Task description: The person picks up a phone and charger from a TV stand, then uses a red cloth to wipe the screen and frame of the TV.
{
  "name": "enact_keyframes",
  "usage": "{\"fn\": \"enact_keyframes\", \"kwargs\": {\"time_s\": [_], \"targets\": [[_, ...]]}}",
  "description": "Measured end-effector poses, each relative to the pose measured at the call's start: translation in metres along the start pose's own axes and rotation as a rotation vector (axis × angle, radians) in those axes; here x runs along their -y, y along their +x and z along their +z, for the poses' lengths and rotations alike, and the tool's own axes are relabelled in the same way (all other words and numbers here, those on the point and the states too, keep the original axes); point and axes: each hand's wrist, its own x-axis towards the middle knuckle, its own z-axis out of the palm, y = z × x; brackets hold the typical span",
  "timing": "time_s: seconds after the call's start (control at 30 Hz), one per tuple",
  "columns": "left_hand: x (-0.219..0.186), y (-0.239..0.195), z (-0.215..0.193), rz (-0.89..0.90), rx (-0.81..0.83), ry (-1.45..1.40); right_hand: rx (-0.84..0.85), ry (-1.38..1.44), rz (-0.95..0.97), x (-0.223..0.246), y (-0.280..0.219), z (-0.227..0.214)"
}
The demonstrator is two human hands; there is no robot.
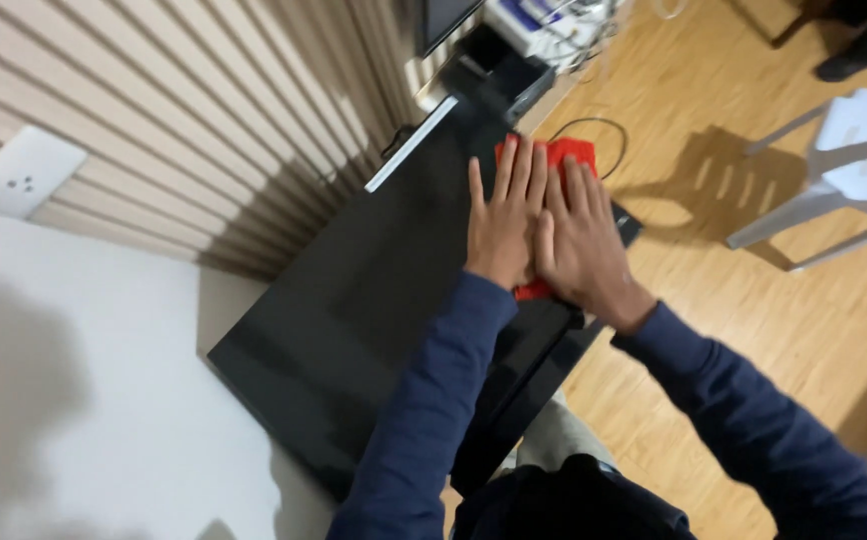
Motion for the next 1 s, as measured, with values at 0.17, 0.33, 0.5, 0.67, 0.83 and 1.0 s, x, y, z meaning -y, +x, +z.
{"fn": "enact_keyframes", "kwargs": {"time_s": [0.17, 0.33, 0.5, 0.67, 0.83, 1.0], "targets": [[0.055, 0.042, 0.009, -0.128, 0.022, -0.004, 0.123, 0.137, 0.003, 0.012, 0.076, 0.008], [0.093, 0.072, 0.021, -0.239, -0.055, 0.007, 0.082, 0.294, -0.195, 0.006, 0.131, 0.037], [0.106, 0.081, 0.041, -0.284, 0.037, -0.113, 0.146, 0.291, -0.224, 0.005, 0.154, 0.047], [0.092, 0.074, 0.01, -0.329, 0.018, -0.067, 0.212, 0.324, -0.163, -0.005, 0.15, 0.059], [0.057, 0.057, -0.007, -0.327, 0.026, -0.116, 0.223, 0.34, -0.176, -0.012, 0.117, 0.025], [0.009, 0.019, -0.013, -0.322, 0.13, -0.173, 0.353, 0.101, -0.16, -0.033, 0.054, 0.019]]}}
